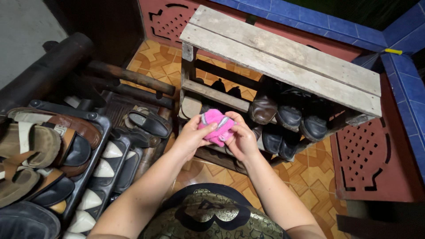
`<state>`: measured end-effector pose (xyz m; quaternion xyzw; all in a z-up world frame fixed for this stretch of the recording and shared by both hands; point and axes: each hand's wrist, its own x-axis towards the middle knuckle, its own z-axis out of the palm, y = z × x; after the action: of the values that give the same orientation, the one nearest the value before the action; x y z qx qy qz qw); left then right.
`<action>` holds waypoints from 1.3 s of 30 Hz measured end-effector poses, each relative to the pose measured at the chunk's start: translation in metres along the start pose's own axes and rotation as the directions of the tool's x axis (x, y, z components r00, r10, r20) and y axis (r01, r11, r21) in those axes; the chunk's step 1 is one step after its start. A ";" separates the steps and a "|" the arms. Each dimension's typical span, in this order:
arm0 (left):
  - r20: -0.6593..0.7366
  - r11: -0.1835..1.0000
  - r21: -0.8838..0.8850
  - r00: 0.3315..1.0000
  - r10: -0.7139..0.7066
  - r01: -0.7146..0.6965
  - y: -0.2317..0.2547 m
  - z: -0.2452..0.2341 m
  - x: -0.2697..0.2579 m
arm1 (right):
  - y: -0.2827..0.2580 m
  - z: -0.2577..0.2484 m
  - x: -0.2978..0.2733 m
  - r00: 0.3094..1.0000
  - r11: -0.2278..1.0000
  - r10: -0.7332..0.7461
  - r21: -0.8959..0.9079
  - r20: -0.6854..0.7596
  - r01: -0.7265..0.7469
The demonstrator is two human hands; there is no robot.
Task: The person wipes various shoes and sandals on a wooden shoe rack using a pink cloth. They handle each item individually, wiping the straps and soles, then placing them back on the rack.
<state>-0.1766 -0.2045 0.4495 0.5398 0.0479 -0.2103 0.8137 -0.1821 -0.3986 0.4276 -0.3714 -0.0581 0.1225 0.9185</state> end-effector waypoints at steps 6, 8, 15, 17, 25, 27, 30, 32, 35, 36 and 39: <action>-0.307 0.886 0.143 0.831 0.464 -0.442 -0.018 -0.004 0.016 | 0.006 0.013 0.003 0.985 0.957 -0.079 -0.287 -0.154 0.032; -0.296 0.855 0.189 0.802 0.519 -0.483 -0.025 -0.002 0.019 | 0.011 0.020 -0.001 0.998 0.955 0.006 -0.294 -0.064 -0.025; -0.066 0.711 0.248 0.721 0.690 -0.658 -0.033 0.005 0.004 | 0.032 0.027 0.024 0.978 0.988 0.099 0.102 0.185 -0.119; -0.152 0.819 -0.011 0.811 0.565 -0.573 -0.023 -0.014 -0.001 | 0.032 0.035 0.032 0.954 0.976 0.183 0.073 0.238 -0.205; -0.394 0.742 0.133 0.652 0.648 -0.657 -0.010 -0.105 -0.038 | 0.084 0.106 0.064 0.773 0.902 0.423 -0.138 0.473 -0.409; -0.443 0.713 0.373 0.561 0.699 -0.594 -0.011 -0.133 -0.054 | 0.107 0.120 0.071 0.729 0.880 0.472 -0.209 0.496 -0.427; -0.503 0.659 0.578 0.425 0.752 -0.482 -0.014 -0.161 -0.076 | 0.142 0.137 0.084 0.699 0.847 0.530 -0.267 0.480 -0.459; -0.551 0.659 0.706 0.382 0.742 -0.260 -0.008 -0.181 -0.091 | 0.165 0.150 0.093 0.685 0.836 0.547 -0.267 0.481 -0.480; -0.478 0.512 0.854 0.255 0.841 -0.087 0.011 -0.213 -0.116 | 0.186 0.167 0.105 0.696 0.831 0.556 -0.274 0.455 -0.485; -0.420 0.439 0.897 0.207 0.884 -0.055 0.020 -0.224 -0.124 | 0.190 0.172 0.107 0.704 0.831 0.556 -0.278 0.441 -0.482; -0.538 0.498 0.843 0.295 0.790 0.205 0.050 -0.257 -0.140 | 0.194 0.182 0.109 0.729 0.834 0.552 -0.276 0.405 -0.478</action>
<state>-0.2454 0.0836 0.4286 0.8530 0.2679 0.3146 0.3190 -0.1483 -0.1126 0.4247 -0.4008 -0.1820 0.4540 0.7746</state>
